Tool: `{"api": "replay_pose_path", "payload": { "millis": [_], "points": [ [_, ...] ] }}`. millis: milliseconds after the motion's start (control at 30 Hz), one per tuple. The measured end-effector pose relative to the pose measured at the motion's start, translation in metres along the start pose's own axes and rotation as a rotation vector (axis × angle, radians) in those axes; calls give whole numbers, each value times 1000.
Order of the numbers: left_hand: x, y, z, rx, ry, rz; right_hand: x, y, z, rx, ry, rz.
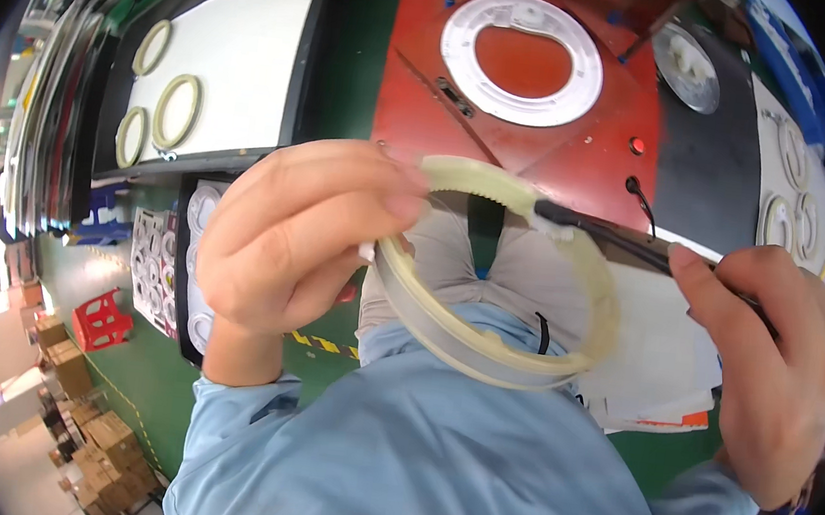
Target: Assembling circular components onto a base using a manual press machine and a brush to apply a substance.
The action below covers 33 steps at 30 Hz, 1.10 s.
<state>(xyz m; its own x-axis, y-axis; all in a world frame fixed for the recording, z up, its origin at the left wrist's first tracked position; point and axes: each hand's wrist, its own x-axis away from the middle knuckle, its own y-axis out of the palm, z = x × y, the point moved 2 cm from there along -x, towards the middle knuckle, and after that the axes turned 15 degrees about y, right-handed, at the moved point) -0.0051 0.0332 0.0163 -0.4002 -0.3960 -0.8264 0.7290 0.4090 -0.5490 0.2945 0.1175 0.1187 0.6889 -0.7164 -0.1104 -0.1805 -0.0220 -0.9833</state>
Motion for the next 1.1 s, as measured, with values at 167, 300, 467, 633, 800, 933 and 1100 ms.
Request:
{"api": "replay_pose_path", "payload": {
  "millis": [167,300,467,633,800,933,1100],
  "points": [
    [-30,11,13,-1,203,-203,1,-18,3,-3,-51,-285],
    [-41,15,23,-37,361,-344,-1,-21,10,-108,-27,-445],
    [-39,19,24,-65,418,-406,-4,19,67,-585,-28,-575],
    [-30,-1,14,-86,277,-374,25,67,127,-1282,509,-488],
    [-4,-8,-1,-2,-41,-224,41,162,184,-1177,885,261],
    [8,-4,-4,91,-200,-110,28,210,207,-791,878,438],
    [19,-7,-3,131,-364,-21,19,213,201,-242,708,570]
  ]
}}
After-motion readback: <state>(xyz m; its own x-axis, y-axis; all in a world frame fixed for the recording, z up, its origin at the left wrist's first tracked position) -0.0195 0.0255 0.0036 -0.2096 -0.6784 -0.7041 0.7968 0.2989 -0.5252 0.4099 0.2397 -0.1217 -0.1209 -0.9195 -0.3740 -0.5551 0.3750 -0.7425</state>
